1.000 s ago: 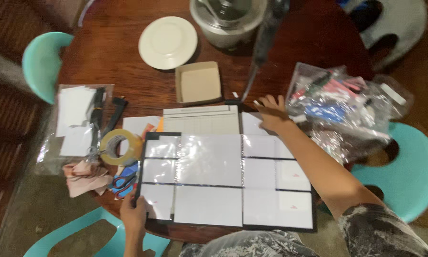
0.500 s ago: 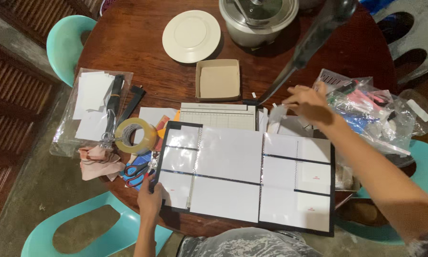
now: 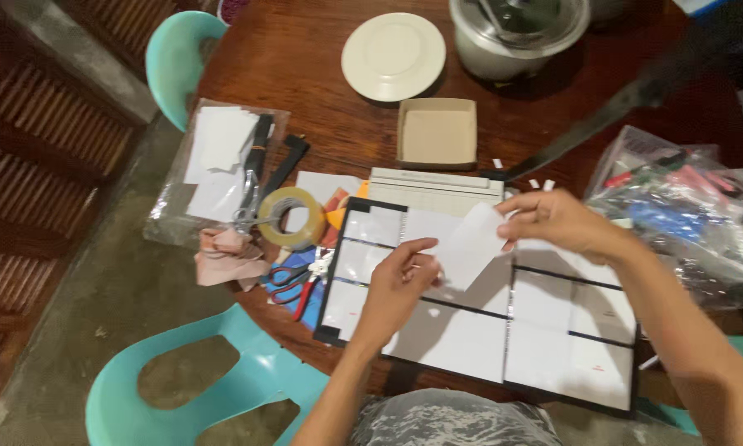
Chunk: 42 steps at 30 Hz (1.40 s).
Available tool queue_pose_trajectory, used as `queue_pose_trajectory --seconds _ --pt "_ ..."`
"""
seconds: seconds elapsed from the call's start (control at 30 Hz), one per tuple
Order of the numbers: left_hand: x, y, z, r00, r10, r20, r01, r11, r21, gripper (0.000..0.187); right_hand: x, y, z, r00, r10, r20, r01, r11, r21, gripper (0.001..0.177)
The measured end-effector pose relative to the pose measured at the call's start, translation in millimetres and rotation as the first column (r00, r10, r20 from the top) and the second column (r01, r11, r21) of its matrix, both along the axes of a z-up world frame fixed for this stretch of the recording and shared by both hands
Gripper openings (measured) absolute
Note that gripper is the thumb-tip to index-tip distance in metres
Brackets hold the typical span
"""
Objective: The person prepares a folder by trimming paper with a paper cutter, applying adhesive, and inserting a decorative sheet into the folder sleeves.
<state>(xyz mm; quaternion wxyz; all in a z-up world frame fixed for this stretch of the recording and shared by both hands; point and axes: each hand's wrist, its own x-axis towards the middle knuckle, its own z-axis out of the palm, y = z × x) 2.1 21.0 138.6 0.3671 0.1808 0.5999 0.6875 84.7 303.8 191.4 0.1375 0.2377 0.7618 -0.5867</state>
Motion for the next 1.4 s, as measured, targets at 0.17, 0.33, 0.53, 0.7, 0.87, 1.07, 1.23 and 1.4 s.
queue_pose_trajectory --seconds 0.17,0.33,0.53,0.7,0.87,1.07,1.23,1.4 --pt "-19.3 -36.8 -18.7 0.992 -0.038 -0.124 0.02 0.989 -0.146 0.023 -19.2 -61.8 -49.7 0.998 0.028 -0.054 -0.022 0.995 0.093 0.034" --pt "-48.3 -84.2 -82.0 0.965 0.012 -0.263 -0.098 0.943 -0.318 0.02 -35.8 -132.9 -96.1 0.997 -0.029 -0.065 0.041 0.983 0.181 0.027" --pt "-52.7 -82.4 -108.7 0.507 -0.152 -0.849 -0.49 0.759 -0.428 0.042 -55.5 -201.1 -136.5 0.88 -0.339 -0.333 0.419 0.884 0.209 0.031" --pt "-32.6 -77.3 -111.3 0.479 -0.384 -0.789 -0.223 0.817 -0.532 0.06 -63.6 -208.9 -165.1 0.852 -0.188 -0.489 0.433 0.778 0.455 0.03" --pt "-38.3 -87.5 -110.9 0.424 -0.455 -0.783 -0.171 0.809 -0.563 0.058 -88.3 -170.4 -149.0 0.806 0.29 -0.516 0.209 0.677 0.706 0.037" --pt "-41.7 -84.4 -102.1 0.503 -0.429 -0.751 -0.164 0.805 -0.57 0.052 -116.4 -144.2 -135.0 0.771 0.554 -0.315 -0.097 0.592 0.8 0.023" --pt "-49.9 -85.5 -108.6 0.46 -0.442 -0.77 -0.104 0.834 -0.542 0.052 -112.3 -155.8 -140.0 0.771 0.559 -0.304 -0.086 0.565 0.821 0.006" --pt "-68.1 -83.3 -111.1 0.442 -0.519 -0.731 -0.14 0.765 -0.628 0.05 -105.7 -156.5 -132.2 0.735 0.487 -0.471 -0.008 0.701 0.713 0.01"
